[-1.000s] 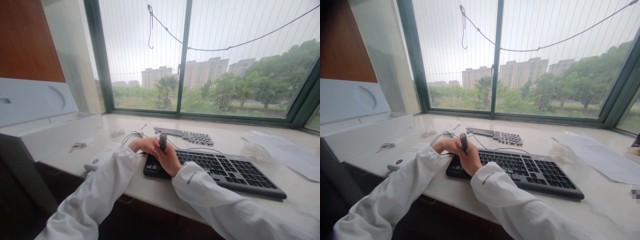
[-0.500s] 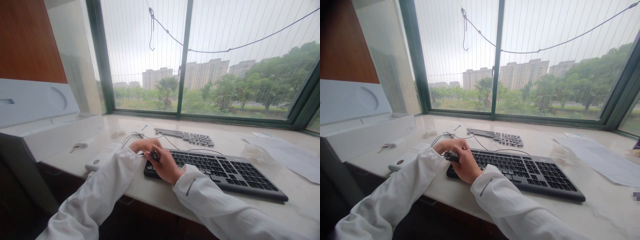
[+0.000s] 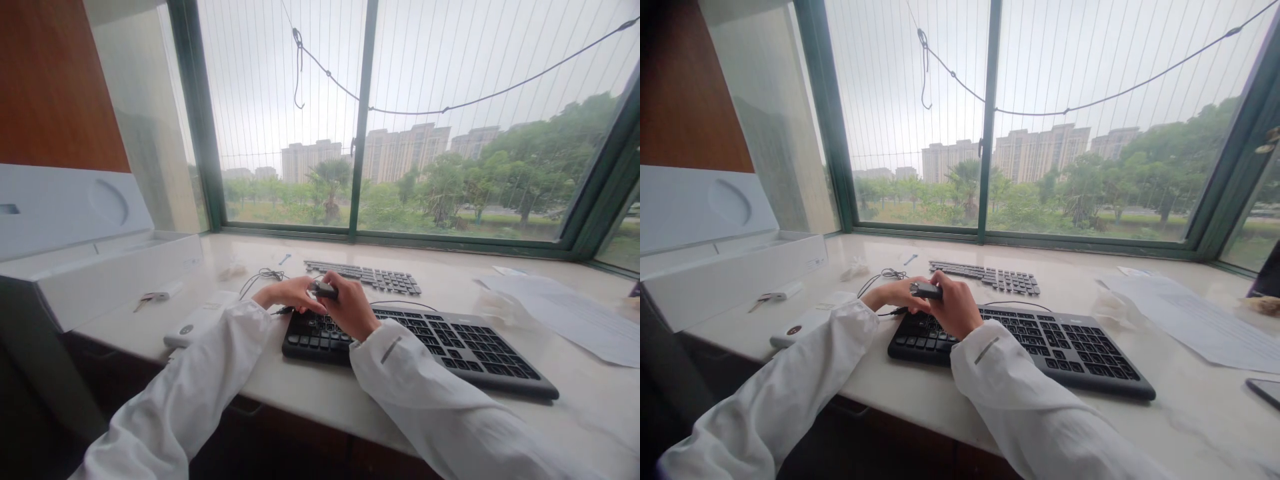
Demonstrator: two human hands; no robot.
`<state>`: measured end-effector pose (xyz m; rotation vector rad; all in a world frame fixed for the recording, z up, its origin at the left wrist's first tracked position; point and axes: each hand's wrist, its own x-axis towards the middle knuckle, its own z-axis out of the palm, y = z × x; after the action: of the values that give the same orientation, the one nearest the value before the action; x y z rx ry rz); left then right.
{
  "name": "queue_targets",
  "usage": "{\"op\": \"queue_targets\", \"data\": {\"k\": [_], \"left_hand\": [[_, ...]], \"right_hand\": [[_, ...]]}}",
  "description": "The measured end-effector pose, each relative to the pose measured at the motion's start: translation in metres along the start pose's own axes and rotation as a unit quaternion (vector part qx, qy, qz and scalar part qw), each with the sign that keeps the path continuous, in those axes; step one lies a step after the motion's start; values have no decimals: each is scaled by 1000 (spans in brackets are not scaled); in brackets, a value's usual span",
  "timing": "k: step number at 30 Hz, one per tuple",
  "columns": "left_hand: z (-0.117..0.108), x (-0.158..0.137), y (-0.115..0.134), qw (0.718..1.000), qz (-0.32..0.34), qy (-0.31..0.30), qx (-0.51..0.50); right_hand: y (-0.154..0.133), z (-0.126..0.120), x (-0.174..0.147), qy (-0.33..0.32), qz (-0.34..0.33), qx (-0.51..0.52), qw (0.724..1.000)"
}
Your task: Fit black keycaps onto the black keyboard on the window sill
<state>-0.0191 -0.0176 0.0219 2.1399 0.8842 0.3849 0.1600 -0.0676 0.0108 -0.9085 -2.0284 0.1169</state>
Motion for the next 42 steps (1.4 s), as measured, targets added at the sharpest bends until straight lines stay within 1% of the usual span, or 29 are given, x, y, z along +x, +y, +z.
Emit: {"op": "queue_targets", "data": {"k": [3,6,9,12,15,18,20,23,25,28,32,37,42], "left_hand": [[-1,1,-2,999,-9,49,2],[-2,5,-8,994,-13,107,-9],[-2,10,-16,988,-13,146,-39],[-2,12,-20,985,-17,163,-53],[-1,12,-19,985,-6,163,-48],[1,11,-16,985,4,171,-35],[1,11,-15,984,-3,175,-40],[-1,10,-14,982,-12,176,-68],[-3,9,-14,980,-3,177,-86],[-7,8,-15,977,23,179,-113],[-8,8,-16,974,43,180,-133],[-7,9,-17,976,46,171,-125],[-8,10,-19,981,42,151,-118]], "right_hand": [[13,-7,4,-45,13,-102,994],[26,-12,6,-70,35,-173,982],[38,-14,7,-79,57,-210,973],[46,-14,6,-87,77,-223,968],[49,-12,5,-89,77,-214,970],[49,-9,4,-81,59,-188,977],[50,-8,4,-67,53,-165,983],[53,-6,6,-33,60,-115,991],[55,-6,7,-10,70,-87,994],[57,-6,8,10,77,-71,994],[55,-5,7,11,68,-57,996],[52,-4,6,12,51,-26,998],[52,-4,5,-10,9,9,1000]]}}
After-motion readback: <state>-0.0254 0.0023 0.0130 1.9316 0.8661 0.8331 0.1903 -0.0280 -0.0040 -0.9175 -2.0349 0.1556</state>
